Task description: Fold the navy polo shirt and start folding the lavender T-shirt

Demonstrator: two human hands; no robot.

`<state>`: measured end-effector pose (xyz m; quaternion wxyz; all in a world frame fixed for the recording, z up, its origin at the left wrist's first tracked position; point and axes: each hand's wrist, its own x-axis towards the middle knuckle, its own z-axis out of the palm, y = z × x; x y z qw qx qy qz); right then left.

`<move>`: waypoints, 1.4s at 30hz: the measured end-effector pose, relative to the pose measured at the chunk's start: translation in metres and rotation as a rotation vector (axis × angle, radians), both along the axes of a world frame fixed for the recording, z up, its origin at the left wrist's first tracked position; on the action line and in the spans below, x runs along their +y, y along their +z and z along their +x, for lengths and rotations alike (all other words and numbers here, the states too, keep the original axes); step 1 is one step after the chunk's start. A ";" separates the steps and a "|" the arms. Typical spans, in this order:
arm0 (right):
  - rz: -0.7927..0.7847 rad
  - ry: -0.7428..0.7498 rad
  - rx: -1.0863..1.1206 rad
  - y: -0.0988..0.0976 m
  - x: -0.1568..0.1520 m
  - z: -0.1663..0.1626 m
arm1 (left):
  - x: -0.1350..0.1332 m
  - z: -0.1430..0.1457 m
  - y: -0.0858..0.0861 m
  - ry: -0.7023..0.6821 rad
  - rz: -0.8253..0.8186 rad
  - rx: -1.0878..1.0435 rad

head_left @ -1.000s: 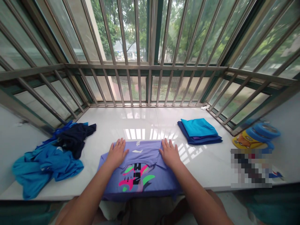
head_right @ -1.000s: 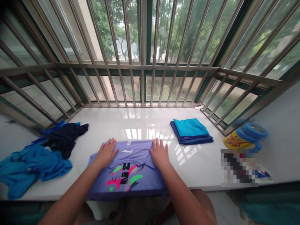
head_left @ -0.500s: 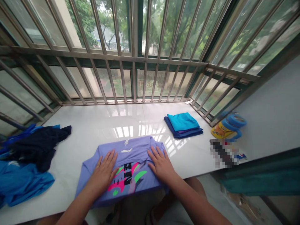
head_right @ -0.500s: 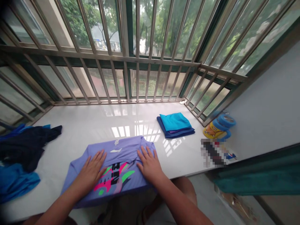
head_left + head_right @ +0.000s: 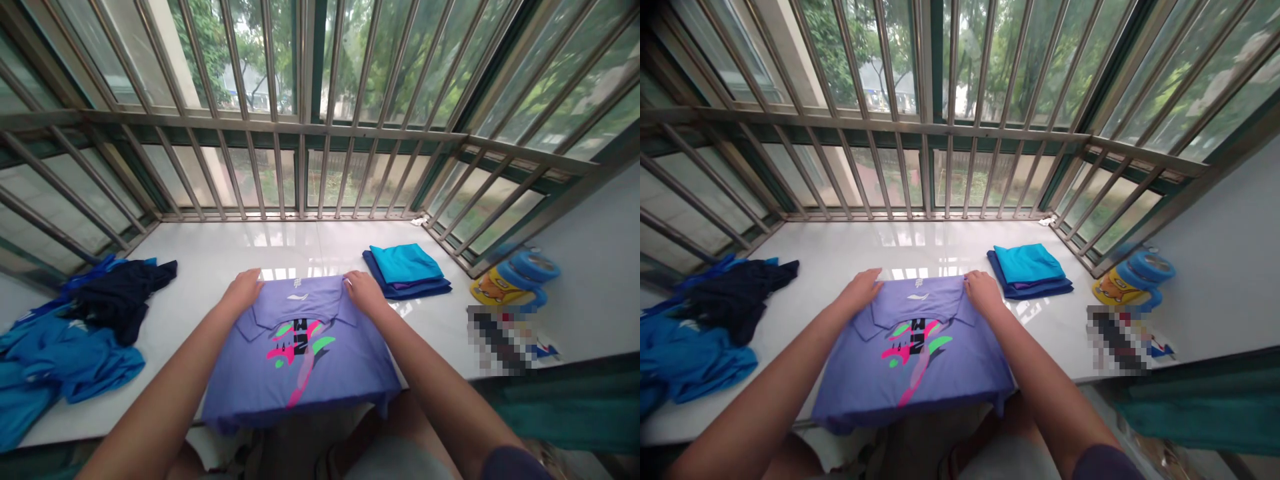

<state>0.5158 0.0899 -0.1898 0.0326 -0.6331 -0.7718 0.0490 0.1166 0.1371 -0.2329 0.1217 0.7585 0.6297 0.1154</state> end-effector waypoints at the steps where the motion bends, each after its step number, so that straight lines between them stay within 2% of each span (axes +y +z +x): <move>1: -0.010 -0.004 0.000 0.002 0.012 -0.003 | 0.011 -0.005 0.004 0.011 -0.030 0.014; 4: -0.073 -0.003 -0.001 0.002 0.037 -0.015 | 0.030 -0.012 0.013 -0.004 -0.137 0.034; 7: -0.111 0.007 0.006 0.001 0.047 -0.023 | 0.033 -0.014 0.019 -0.027 -0.180 0.011; 11: -0.062 0.021 0.022 0.009 0.050 -0.026 | 0.028 -0.016 0.030 -0.019 -0.122 -0.054; 15: 0.033 0.041 0.048 0.031 0.040 -0.021 | 0.009 -0.021 0.047 -0.013 0.002 -0.120; 17: 0.070 0.086 0.065 0.041 0.023 -0.013 | -0.013 -0.027 0.054 -0.030 0.058 -0.146; 20: 0.217 0.268 0.139 0.042 -0.022 0.005 | -0.071 -0.042 0.051 -0.151 0.207 -0.200; 23: 0.394 0.425 0.212 0.017 -0.088 0.022 | -0.146 -0.057 0.026 -0.310 0.386 -0.192; 25: 0.378 0.461 0.187 -0.010 -0.132 0.032 | -0.195 -0.063 0.003 -0.365 0.463 -0.125; 28: 0.331 0.424 0.127 -0.050 -0.184 0.042 | -0.248 -0.064 -0.024 -0.370 0.462 -0.055; 30: 0.298 0.381 0.098 -0.067 -0.205 0.048 | -0.265 -0.061 -0.031 -0.349 0.424 -0.031; 32: 0.299 0.307 0.084 -0.074 -0.215 0.049 | -0.270 -0.056 -0.030 -0.324 0.405 -0.024; 35: 0.320 0.240 0.090 -0.070 -0.214 0.040 | -0.261 -0.044 -0.024 -0.291 0.414 -0.021; 38: 0.246 0.192 0.096 -0.056 -0.201 0.026 | -0.248 -0.030 -0.021 -0.320 0.418 -0.002; 40: 0.180 0.038 0.091 -0.044 -0.192 0.021 | -0.242 -0.025 -0.021 -0.306 0.404 -0.001; 42: 0.101 -0.164 0.121 -0.028 -0.187 0.023 | -0.240 -0.029 -0.019 -0.186 0.393 -0.030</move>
